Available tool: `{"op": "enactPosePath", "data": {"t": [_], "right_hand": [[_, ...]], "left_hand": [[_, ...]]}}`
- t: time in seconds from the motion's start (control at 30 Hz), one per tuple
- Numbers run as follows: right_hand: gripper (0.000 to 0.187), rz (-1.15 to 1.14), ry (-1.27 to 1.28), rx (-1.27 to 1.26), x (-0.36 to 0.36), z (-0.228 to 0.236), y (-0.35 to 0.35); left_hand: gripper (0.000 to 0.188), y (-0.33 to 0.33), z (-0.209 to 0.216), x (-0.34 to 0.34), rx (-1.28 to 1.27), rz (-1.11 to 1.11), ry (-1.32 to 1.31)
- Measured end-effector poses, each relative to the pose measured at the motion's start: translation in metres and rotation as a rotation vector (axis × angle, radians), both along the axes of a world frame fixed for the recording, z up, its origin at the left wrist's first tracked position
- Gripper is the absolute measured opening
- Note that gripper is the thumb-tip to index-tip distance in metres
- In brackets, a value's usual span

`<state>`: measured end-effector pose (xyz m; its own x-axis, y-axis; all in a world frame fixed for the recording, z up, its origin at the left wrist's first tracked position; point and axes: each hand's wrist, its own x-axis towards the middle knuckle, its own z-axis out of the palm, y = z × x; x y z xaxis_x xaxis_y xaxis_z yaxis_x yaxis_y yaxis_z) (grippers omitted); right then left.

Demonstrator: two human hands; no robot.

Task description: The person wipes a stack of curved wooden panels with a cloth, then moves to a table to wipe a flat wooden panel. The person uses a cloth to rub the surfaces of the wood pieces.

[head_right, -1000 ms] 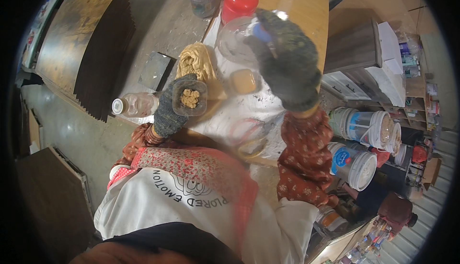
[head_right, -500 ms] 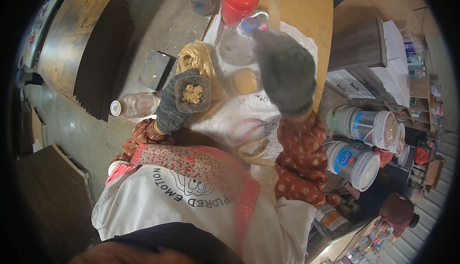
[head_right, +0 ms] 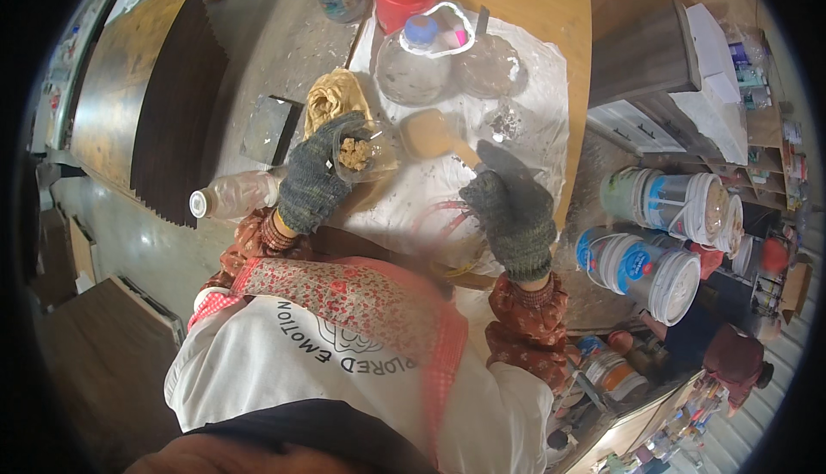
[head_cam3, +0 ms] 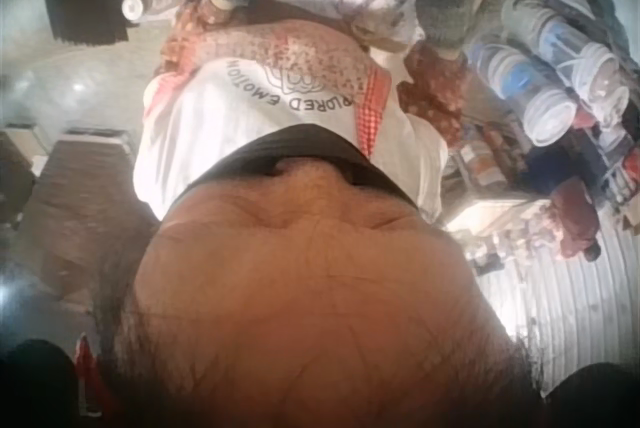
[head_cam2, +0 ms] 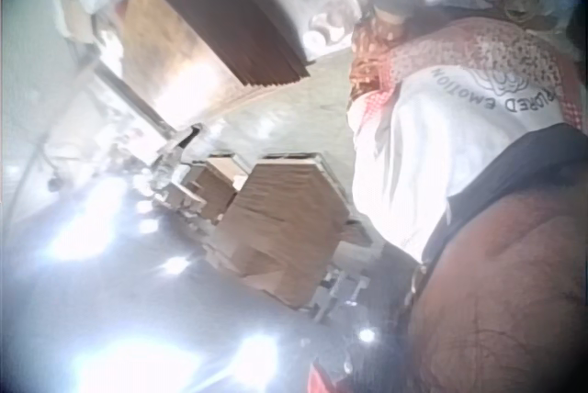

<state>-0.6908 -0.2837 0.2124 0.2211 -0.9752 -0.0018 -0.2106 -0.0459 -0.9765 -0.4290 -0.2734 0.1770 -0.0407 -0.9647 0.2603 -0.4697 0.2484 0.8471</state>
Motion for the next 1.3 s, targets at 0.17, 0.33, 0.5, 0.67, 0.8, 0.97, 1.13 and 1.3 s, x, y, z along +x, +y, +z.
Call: {"op": "enactPosePath", "data": {"t": [0.17,0.33,0.5,0.67,0.8,0.97,1.13,1.3], "right_hand": [[0.029,-0.051,0.065,0.0,0.001,-0.029,-0.008],[0.03,0.03,0.332,-0.208,0.009,-0.046,-0.016],[0.027,-0.013,0.033,0.07,0.007,-0.041,-0.014],[0.027,-0.019,0.175,0.005,0.003,-0.052,-0.014],[0.027,0.108,0.587,-0.638,0.0,-0.072,-0.02],[0.026,0.075,0.239,-0.076,0.002,-0.075,-0.018],[0.027,-0.098,-0.23,0.39,0.001,-0.056,-0.013],[0.028,-0.139,-0.273,0.407,0.0,-0.047,-0.009]], "left_hand": [[0.044,-0.004,0.0,0.0,0.2,-0.009,-0.08],[0.048,-0.005,-0.017,0.003,0.081,0.034,-0.271],[0.048,-0.003,-0.031,0.009,0.076,0.023,-0.395],[0.048,-0.004,-0.035,0.007,0.078,-0.017,-0.442],[0.047,-0.001,-0.036,0.005,0.106,-0.007,-0.458],[0.048,0.001,-0.04,0.005,0.096,0.043,-0.516],[0.053,0.002,-0.042,0.005,0.151,0.047,-0.495],[0.054,0.003,-0.033,0.003,0.13,0.004,-0.492]]}}
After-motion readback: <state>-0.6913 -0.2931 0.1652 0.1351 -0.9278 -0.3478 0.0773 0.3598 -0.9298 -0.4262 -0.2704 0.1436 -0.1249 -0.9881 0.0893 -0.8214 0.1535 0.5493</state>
